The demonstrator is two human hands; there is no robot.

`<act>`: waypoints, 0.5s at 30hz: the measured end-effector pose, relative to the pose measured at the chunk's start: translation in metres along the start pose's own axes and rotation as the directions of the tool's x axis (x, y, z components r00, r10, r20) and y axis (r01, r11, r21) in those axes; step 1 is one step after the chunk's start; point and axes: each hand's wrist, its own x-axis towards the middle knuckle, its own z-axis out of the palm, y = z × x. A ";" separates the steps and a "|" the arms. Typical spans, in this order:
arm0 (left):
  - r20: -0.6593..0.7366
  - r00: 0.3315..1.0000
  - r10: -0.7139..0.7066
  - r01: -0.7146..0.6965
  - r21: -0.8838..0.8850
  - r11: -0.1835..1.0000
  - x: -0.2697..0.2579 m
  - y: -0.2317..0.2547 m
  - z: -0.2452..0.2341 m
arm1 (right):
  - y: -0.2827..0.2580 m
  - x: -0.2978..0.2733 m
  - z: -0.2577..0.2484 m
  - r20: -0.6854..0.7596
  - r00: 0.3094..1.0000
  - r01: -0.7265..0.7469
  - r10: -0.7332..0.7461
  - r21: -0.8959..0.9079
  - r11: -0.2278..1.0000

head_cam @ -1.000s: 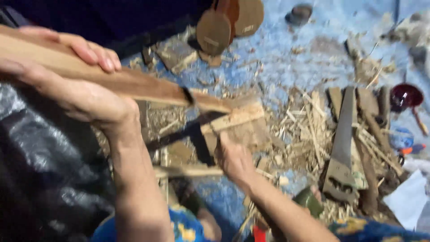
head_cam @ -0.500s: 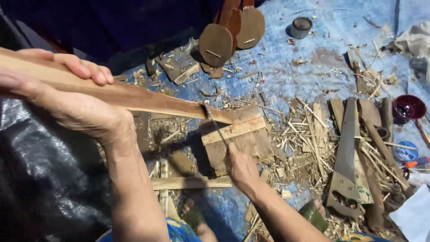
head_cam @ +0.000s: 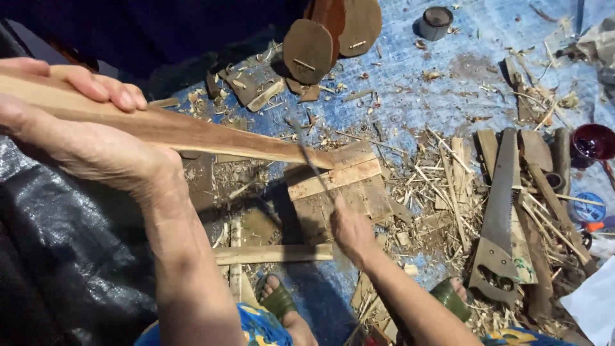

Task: A person uses a small hand saw to cut a piece of wood while sitting on a workshop floor.

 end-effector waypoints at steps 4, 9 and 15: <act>0.004 1.000 0.015 -0.015 0.053 0.998 -0.003 0.001 0.014 | -0.012 -0.005 -0.024 0.083 0.996 -0.024 0.022 0.028 0.999; 0.015 0.999 0.031 -0.032 0.030 0.999 0.000 -0.007 0.000 | -0.012 -0.003 -0.007 0.013 0.998 -0.058 0.057 0.061 0.996; -0.019 0.999 0.034 -0.033 0.056 0.998 -0.007 0.002 0.014 | 0.007 -0.013 -0.010 -0.014 1.000 -0.022 0.023 0.110 0.994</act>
